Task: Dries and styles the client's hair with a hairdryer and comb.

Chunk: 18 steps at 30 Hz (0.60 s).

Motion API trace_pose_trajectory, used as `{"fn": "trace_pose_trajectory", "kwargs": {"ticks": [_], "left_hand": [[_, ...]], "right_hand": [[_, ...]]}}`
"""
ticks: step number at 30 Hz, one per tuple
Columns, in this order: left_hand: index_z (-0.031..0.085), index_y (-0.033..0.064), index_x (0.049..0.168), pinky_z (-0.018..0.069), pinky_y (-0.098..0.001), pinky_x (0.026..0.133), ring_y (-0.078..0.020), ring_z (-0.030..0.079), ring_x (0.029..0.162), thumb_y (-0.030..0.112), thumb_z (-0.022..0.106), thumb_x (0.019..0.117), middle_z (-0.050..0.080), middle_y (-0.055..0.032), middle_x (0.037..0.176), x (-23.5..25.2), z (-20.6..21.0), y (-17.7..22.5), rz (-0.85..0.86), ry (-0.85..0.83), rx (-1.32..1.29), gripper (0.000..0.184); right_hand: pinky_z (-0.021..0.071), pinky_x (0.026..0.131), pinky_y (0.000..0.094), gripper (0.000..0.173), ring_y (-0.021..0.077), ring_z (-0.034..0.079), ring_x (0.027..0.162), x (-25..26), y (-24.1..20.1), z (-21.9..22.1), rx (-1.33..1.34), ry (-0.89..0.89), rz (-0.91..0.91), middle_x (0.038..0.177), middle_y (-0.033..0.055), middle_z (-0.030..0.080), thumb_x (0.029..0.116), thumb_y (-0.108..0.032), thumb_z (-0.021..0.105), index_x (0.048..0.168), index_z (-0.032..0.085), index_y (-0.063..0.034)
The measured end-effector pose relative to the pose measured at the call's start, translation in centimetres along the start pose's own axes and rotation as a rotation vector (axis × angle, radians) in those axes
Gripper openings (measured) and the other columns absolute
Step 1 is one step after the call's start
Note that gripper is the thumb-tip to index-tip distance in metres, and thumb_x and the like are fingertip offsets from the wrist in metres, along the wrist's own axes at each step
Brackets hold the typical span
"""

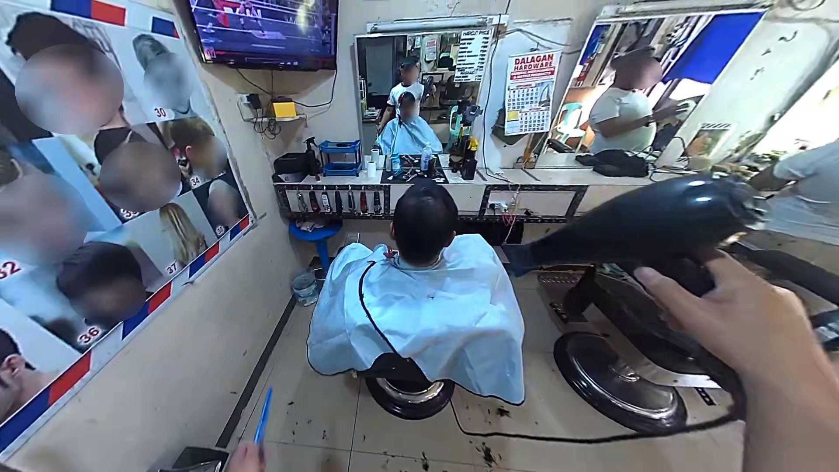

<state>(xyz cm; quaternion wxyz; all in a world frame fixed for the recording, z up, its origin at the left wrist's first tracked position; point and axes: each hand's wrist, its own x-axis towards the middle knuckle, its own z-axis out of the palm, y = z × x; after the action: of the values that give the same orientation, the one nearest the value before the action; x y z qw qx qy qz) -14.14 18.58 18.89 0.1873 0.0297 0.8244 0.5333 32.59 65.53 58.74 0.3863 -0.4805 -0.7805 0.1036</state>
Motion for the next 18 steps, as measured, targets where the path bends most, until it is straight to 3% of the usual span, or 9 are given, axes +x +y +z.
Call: {"fn": "trace_pose_trajectory", "kwargs": {"ticks": [2,4,7,10,12,15,16,18], "left_hand": [[0.055,-0.0016,0.131,0.0539,-0.0367,0.062,-0.0167,0.062,0.068,0.025,0.04,0.1106,0.07,-0.0134,0.093,2.6,2.9,10.5,0.223,-0.018,-0.099,0.037],[0.059,0.0013,0.132,0.057,-0.0359,0.071,-0.0161,0.067,0.077,0.025,0.044,0.11,0.072,-0.0109,0.099,2.7,6.0,20.7,0.466,-0.076,-0.103,0.036],[0.066,0.0019,0.125,0.0595,-0.0378,0.087,-0.0151,0.071,0.092,0.025,0.047,0.1081,0.073,-0.0081,0.103,1.3,10.3,33.2,0.877,-0.171,0.016,0.034],[0.071,0.0051,0.121,0.057,-0.0443,0.096,-0.0181,0.07,0.102,0.026,0.052,0.1073,0.073,-0.0086,0.111,0.7,14.1,42.5,1.188,-0.164,0.164,0.031],[0.071,0.0079,0.121,0.0582,-0.0458,0.094,-0.0195,0.071,0.101,0.027,0.053,0.1077,0.072,-0.0086,0.112,0.8,16.3,47.1,1.34,-0.118,0.255,0.029],[0.07,0.0111,0.118,0.059,-0.0409,0.068,-0.0169,0.068,0.071,0.026,0.053,0.1082,0.072,-0.0054,0.088,1.3,18.1,50.4,1.423,-0.176,0.289,0.025],[0.07,0.0116,0.117,0.0579,-0.0375,0.065,-0.0144,0.066,0.067,0.025,0.053,0.1082,0.071,-0.0034,0.084,1.9,18.4,50.7,1.443,-0.223,0.304,0.023],[0.071,0.0114,0.117,0.0608,-0.036,0.073,-0.011,0.068,0.073,0.024,0.053,0.108,0.072,-0.0007,0.086,3.7,19.0,50.2,1.513,-0.274,0.367,0.024]], "right_hand": [[0.0578,0.053,0.0446,0.065,0.0194,0.065,0.058,0.5,1.8,-1.1,0.158,-0.009,0.012,0.081,0.0079,0.067,0.0908,-0.069,0.059,0.129,0.062,-0.0162],[0.0586,0.053,0.033,0.059,0.0116,0.064,0.057,0.6,3.1,-1.8,0.339,-0.013,-0.003,0.079,0.0018,0.065,0.094,-0.06,0.062,0.128,0.06,-0.0124],[0.0616,0.063,0.0288,0.055,0.0097,0.068,0.067,1.4,4.7,-1.8,0.522,0.014,-0.112,0.087,0.0004,0.068,0.0973,-0.048,0.065,0.128,0.056,-0.004],[0.0615,0.062,0.0262,0.043,0.0085,0.068,0.068,2.4,5.5,-1.2,0.66,0.009,-0.183,0.088,-0.003,0.069,0.0991,-0.038,0.065,0.125,0.055,-0.0048],[0.0611,0.061,0.026,0.037,0.0091,0.068,0.066,2.5,5.8,-0.7,0.728,0.01,-0.153,0.086,-0.0033,0.068,0.0986,-0.032,0.065,0.122,0.055,-0.005],[0.0611,0.06,0.0271,0.034,0.0107,0.068,0.064,1.5,6.1,-0.3,0.753,0.016,-0.103,0.085,-0.0014,0.068,0.0978,-0.026,0.066,0.12,0.055,-0.0031],[0.061,0.06,0.0272,0.033,0.0107,0.068,0.064,0.9,6.1,-0.3,0.738,0.022,-0.084,0.084,-0.0011,0.068,0.0981,-0.025,0.066,0.119,0.055,-0.0022],[0.0601,0.06,0.0274,0.034,0.0105,0.067,0.064,-0.6,6.7,-0.1,0.709,0.037,-0.054,0.083,-0.0007,0.068,0.0976,-0.026,0.067,0.118,0.056,-0.0012]]}}
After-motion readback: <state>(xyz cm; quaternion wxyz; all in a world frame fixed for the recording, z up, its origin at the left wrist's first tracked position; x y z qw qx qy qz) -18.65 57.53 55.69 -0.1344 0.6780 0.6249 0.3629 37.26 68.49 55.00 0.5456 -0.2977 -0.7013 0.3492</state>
